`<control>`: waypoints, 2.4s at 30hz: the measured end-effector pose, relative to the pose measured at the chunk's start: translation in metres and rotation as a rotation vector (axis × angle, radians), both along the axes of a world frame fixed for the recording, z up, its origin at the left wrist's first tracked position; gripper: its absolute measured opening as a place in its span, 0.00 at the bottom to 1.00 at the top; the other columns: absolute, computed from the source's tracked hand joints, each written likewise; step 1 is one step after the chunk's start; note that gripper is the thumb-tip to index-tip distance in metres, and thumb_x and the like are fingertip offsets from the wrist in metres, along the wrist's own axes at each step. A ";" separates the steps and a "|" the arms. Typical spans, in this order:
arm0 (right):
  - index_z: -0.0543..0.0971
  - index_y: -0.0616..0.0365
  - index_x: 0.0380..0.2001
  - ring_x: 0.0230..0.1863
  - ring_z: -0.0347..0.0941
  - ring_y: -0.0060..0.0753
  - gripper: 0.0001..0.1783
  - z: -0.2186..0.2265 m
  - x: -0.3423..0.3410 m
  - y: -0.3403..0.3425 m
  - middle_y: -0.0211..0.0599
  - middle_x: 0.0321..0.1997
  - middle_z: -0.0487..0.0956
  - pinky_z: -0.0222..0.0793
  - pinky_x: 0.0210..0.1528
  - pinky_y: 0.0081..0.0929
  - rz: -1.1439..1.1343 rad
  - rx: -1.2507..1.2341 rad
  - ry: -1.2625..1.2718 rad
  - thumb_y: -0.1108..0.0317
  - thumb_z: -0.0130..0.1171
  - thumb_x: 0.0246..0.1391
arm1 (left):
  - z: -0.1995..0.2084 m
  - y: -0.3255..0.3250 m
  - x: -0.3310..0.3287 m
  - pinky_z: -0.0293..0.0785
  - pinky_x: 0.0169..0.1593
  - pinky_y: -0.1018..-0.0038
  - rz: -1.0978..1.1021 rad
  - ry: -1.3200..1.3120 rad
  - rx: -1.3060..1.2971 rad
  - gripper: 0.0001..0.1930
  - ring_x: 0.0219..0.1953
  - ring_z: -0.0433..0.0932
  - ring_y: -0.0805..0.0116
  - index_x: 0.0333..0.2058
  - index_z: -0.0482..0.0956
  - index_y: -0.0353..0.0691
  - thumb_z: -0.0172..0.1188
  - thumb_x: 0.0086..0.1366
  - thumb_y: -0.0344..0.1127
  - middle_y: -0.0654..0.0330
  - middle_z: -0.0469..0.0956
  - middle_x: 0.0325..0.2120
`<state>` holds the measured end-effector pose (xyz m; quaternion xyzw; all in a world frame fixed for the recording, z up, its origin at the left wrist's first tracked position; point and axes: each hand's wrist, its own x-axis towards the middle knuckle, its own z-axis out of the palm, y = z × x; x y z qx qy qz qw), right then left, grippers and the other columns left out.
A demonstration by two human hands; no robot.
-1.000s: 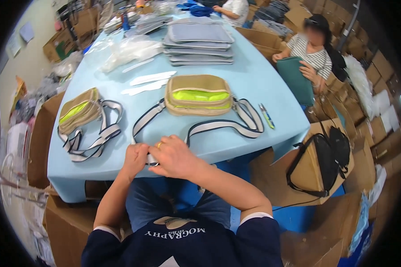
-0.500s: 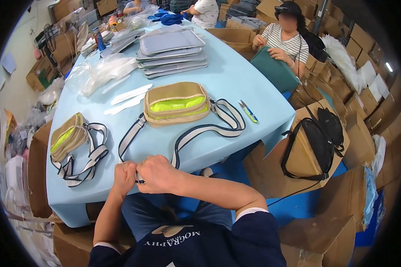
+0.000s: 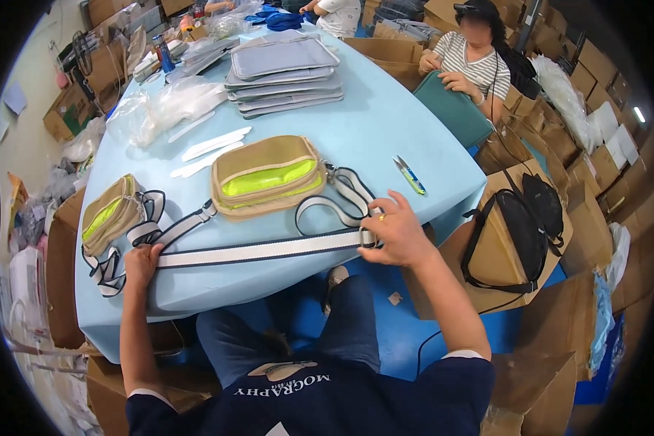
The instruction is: The recorder is assembling small shoulder bags by attaching straps and applying white adhesive labels.
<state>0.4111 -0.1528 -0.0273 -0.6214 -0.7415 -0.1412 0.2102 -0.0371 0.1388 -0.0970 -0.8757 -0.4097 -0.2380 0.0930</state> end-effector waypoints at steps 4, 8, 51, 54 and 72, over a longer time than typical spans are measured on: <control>0.77 0.56 0.31 0.45 0.71 0.39 0.21 -0.020 0.008 0.007 0.35 0.27 0.76 0.59 0.56 0.46 -0.005 0.045 -0.015 0.59 0.68 0.30 | 0.020 -0.033 0.069 0.71 0.27 0.65 -0.111 -0.052 -0.035 0.12 0.27 0.75 0.53 0.21 0.73 0.39 0.64 0.55 0.39 0.51 0.75 0.23; 0.77 0.57 0.32 0.42 0.71 0.41 0.22 -0.023 -0.013 0.027 0.40 0.35 0.75 0.65 0.50 0.40 0.117 0.127 0.113 0.61 0.69 0.30 | 0.041 -0.088 0.173 0.73 0.39 0.66 -0.530 -0.387 -0.058 0.09 0.40 0.74 0.53 0.29 0.74 0.38 0.65 0.49 0.29 0.54 0.74 0.35; 0.74 0.59 0.29 0.26 0.71 0.38 0.21 0.018 -0.111 0.047 0.33 0.21 0.70 0.74 0.38 0.33 0.721 -0.096 0.286 0.58 0.69 0.33 | 0.129 -0.178 0.087 0.61 0.21 0.71 -0.716 -0.114 -1.086 0.12 0.16 0.67 0.60 0.21 0.69 0.37 0.60 0.59 0.35 0.55 0.67 0.15; 0.74 0.57 0.30 0.28 0.70 0.36 0.22 0.005 -0.086 0.054 0.33 0.22 0.70 0.71 0.39 0.35 0.644 0.026 0.250 0.57 0.68 0.31 | 0.138 -0.169 0.054 0.63 0.22 0.65 -0.675 -0.004 -0.952 0.13 0.18 0.69 0.53 0.20 0.66 0.38 0.59 0.58 0.34 0.53 0.66 0.14; 0.76 0.58 0.37 0.41 0.71 0.44 0.30 -0.025 -0.099 0.091 0.40 0.32 0.75 0.66 0.46 0.35 0.494 -0.152 0.181 0.47 0.68 0.35 | 0.032 -0.146 0.152 0.70 0.39 0.59 -0.566 -0.340 -0.523 0.13 0.36 0.73 0.47 0.34 0.72 0.34 0.62 0.54 0.35 0.48 0.75 0.31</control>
